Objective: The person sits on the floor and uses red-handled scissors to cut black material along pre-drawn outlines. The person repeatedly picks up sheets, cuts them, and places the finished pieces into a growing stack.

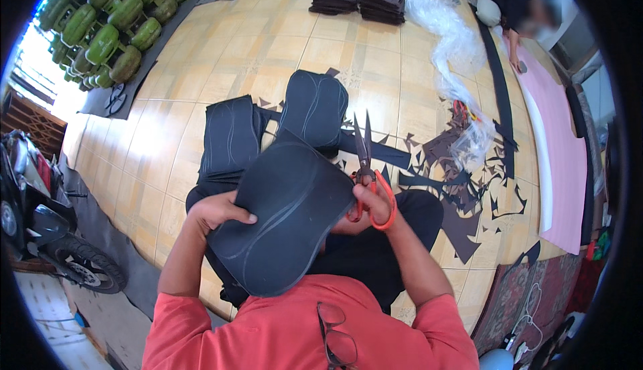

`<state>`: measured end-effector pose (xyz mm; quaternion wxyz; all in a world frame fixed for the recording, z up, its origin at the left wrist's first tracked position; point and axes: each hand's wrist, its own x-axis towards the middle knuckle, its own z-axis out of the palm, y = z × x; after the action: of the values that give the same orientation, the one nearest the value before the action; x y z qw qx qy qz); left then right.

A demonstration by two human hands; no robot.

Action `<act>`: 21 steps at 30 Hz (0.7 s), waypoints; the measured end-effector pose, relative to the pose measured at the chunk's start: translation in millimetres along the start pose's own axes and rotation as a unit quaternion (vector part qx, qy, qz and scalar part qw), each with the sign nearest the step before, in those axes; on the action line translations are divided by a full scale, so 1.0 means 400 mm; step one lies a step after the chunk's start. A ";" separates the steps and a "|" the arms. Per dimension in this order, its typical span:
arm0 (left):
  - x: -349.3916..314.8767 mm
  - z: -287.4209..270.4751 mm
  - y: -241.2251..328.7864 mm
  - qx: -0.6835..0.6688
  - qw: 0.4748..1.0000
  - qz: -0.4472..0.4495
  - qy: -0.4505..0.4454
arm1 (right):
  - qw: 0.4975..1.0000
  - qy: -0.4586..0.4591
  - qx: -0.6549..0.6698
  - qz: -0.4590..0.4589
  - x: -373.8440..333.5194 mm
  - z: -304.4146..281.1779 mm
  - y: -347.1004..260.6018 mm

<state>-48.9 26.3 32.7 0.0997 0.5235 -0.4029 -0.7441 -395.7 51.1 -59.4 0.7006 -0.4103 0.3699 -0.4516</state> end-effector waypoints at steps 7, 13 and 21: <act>0.105 0.016 -0.097 -0.450 0.868 0.145 -0.151 | 0.984 0.134 0.061 -0.097 0.056 0.080 -0.001; 0.158 0.196 -0.068 0.078 0.911 0.353 0.197 | 0.978 0.147 0.022 -0.144 0.096 0.186 -0.068; 0.152 0.191 0.076 -0.351 0.763 0.492 0.228 | 0.974 0.157 -0.106 -0.128 0.122 0.168 -0.052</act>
<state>-149.2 9.5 21.5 0.7178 0.3359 -0.2808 -0.5414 -327.2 16.2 -21.5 0.5228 -0.4499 0.4658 -0.5543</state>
